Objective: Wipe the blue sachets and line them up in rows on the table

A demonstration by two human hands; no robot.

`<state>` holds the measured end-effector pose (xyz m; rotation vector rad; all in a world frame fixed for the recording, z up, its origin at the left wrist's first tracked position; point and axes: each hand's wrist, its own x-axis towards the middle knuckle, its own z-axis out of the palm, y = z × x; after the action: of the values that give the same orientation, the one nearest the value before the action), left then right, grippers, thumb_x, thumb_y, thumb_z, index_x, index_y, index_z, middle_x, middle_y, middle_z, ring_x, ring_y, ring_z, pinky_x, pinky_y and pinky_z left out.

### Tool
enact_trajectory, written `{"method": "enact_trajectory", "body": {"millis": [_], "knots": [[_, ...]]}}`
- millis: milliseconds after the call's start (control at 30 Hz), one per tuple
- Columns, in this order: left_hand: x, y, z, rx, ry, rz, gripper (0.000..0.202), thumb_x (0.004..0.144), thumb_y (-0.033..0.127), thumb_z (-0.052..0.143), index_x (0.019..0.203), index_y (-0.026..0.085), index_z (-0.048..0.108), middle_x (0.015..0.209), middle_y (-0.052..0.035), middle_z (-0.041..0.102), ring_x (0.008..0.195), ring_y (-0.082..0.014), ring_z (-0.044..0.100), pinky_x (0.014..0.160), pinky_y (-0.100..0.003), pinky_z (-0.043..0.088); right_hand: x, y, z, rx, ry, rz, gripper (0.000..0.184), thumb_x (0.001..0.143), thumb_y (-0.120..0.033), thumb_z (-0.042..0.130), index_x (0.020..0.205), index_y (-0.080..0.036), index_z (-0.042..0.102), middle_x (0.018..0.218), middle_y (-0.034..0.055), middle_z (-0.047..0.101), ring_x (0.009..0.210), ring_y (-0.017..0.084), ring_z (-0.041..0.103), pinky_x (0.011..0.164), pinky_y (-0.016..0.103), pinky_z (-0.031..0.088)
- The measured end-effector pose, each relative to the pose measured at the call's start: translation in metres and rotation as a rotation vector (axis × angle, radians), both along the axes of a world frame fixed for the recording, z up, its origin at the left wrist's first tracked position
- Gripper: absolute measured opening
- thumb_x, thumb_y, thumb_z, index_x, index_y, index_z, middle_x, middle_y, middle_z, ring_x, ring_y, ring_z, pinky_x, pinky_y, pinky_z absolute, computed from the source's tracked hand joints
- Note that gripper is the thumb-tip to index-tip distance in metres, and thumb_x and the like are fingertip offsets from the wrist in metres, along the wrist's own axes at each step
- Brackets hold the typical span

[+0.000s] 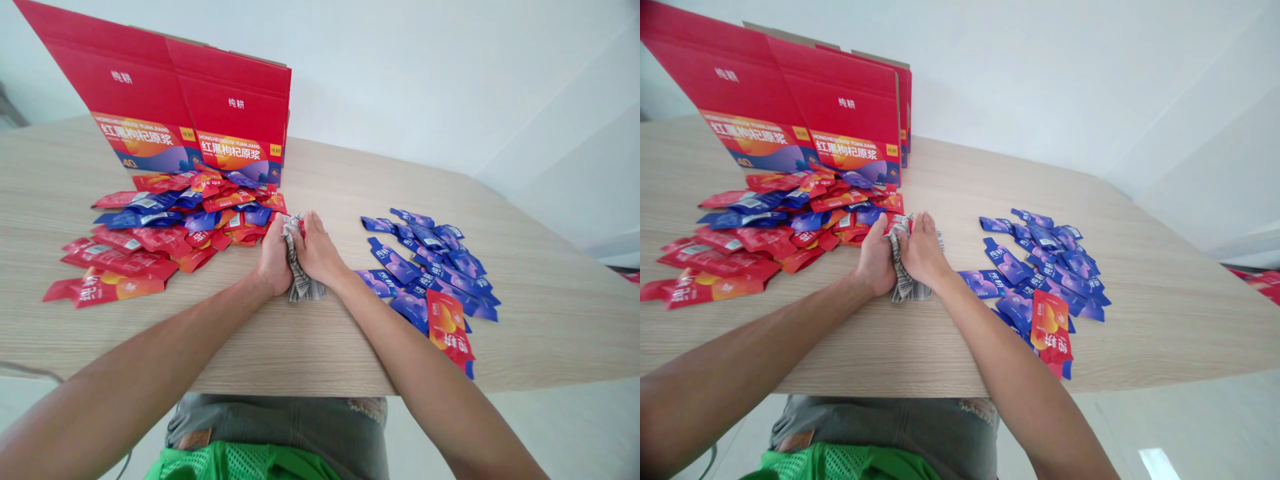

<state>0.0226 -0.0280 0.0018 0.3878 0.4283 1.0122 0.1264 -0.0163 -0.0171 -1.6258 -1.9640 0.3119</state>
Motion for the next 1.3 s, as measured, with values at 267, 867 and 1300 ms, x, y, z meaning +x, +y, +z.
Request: {"method": "enact_trajectory", "body": {"millis": [267, 867, 1300], "knots": [[-0.001, -0.003, 0.008, -0.050, 0.055, 0.064, 0.062, 0.106, 0.061, 0.039, 0.131, 0.018, 0.076, 0.111, -0.0128, 0.083, 0.110, -0.0328, 0.078, 0.109, -0.049, 0.057, -0.015, -0.023, 0.024, 0.011, -0.020, 0.037, 0.053, 0.107, -0.022, 0.039, 0.157, -0.007, 0.051, 0.157, 0.0228, 0.060, 0.149, 0.034, 0.056, 0.125, 0.049, 0.044], [0.002, -0.005, 0.012, -0.071, -0.054, -0.049, 0.071, 0.106, 0.065, 0.034, 0.142, 0.016, 0.071, 0.120, -0.0154, 0.082, 0.119, -0.0358, 0.076, 0.111, -0.056, 0.056, 0.021, 0.002, 0.010, 0.095, 0.145, -0.162, 0.053, 0.104, -0.022, 0.045, 0.153, -0.005, 0.055, 0.162, 0.0240, 0.055, 0.155, 0.029, 0.048, 0.130, 0.046, 0.037], [0.001, -0.003, 0.007, -0.036, -0.053, 0.013, 0.065, 0.105, 0.062, 0.036, 0.141, 0.022, 0.073, 0.118, -0.0135, 0.083, 0.117, -0.0344, 0.077, 0.111, -0.054, 0.056, -0.002, -0.013, 0.004, -0.067, -0.064, 0.029, 0.078, 0.110, -0.045, 0.036, 0.167, 0.007, 0.025, 0.176, 0.0344, 0.019, 0.168, 0.041, 0.015, 0.136, 0.060, 0.018]]}}
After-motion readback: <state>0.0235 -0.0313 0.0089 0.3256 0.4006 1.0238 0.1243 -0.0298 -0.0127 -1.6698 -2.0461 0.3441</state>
